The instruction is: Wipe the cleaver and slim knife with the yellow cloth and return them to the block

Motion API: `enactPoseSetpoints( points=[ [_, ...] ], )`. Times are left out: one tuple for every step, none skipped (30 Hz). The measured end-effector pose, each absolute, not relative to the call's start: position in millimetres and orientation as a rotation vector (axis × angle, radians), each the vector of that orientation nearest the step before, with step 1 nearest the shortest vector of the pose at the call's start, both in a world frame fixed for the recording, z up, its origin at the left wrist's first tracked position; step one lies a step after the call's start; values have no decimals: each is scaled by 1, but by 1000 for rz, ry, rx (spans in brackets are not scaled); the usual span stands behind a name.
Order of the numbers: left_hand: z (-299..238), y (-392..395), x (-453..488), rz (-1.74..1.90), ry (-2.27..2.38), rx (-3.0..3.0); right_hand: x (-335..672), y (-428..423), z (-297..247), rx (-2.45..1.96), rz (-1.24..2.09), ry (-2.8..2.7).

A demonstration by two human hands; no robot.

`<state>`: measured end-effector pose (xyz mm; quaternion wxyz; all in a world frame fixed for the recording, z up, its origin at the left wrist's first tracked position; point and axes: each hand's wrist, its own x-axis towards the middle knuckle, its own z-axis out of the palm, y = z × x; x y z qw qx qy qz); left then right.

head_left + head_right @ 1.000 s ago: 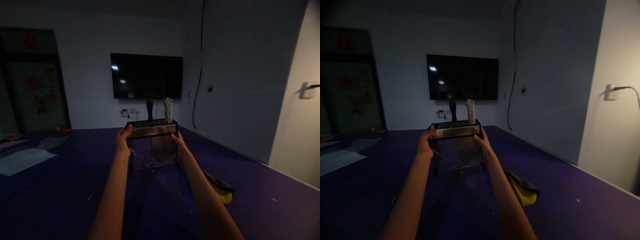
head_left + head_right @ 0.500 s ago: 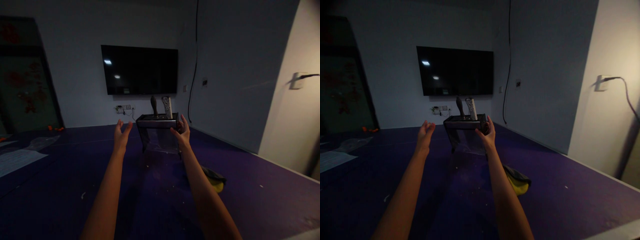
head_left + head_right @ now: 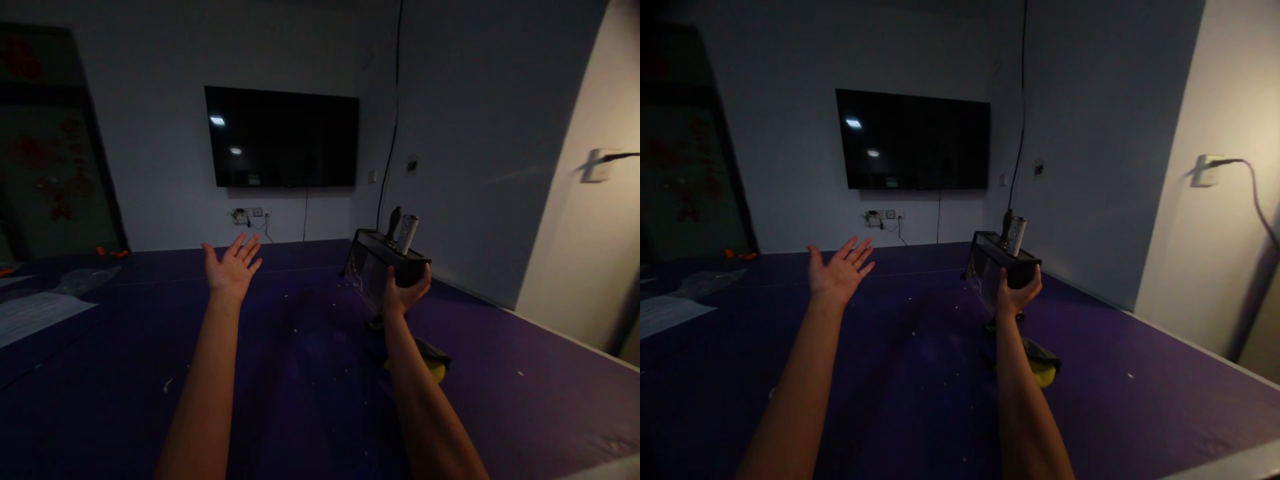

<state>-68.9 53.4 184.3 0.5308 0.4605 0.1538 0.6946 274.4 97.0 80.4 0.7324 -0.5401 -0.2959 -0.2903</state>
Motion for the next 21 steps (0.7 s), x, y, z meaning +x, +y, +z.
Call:
enactPoseSetpoints(
  points=[
    [185,53,-68,1651,338,1090,277,97,78,-1198,-654,-631],
    [186,51,-68,1644,304,1080,279,96,77,-1204,-668,-613],
    [187,49,-67,1634,270,1072,281,95,75,-1209,-681,-597],
    [188,47,-66,1624,240,1069,282,95,73,-1217,-692,-585],
    [189,45,-65,1615,215,1071,282,94,72,-1232,-701,-576],
    [191,42,-65,1609,195,1079,281,94,71,-1257,-708,-569],
    [191,40,-64,1607,180,1091,280,93,70,-1288,-712,-563],
    [192,37,-64,1607,166,1104,279,93,69,-1322,-715,-559],
    [193,35,-64,1611,155,1116,278,93,68,-1354,-713,-554],
    [194,34,-63,1613,146,1126,277,93,68,-1380,-708,-549],
    [194,33,-63,1612,140,1132,277,93,67,-1399,-702,-547],
    [195,32,-63,1610,137,1133,276,94,67,-1410,-695,-548],
    [195,32,-63,1604,132,1127,275,94,66,-1417,-688,-554],
    [196,32,-63,1594,122,1117,275,95,65,-1420,-682,-565],
    [196,31,-63,1580,106,1102,274,96,65,-1418,-677,-580],
    [197,31,-63,1565,86,1085,274,97,64,-1411,-674,-600],
    [198,30,-63,1550,63,1064,273,98,63,-1397,-672,-619],
    [199,29,-63,1537,42,1041,272,99,63,-1377,-672,-638],
    [200,28,-63,1527,21,1018,272,101,62,-1354,-675,-655],
    [201,26,-63,1521,2,998,271,102,61,-1332,-679,-670],
    [202,23,-63,1516,-17,984,271,104,61,-1314,-685,-683]
  ],
)
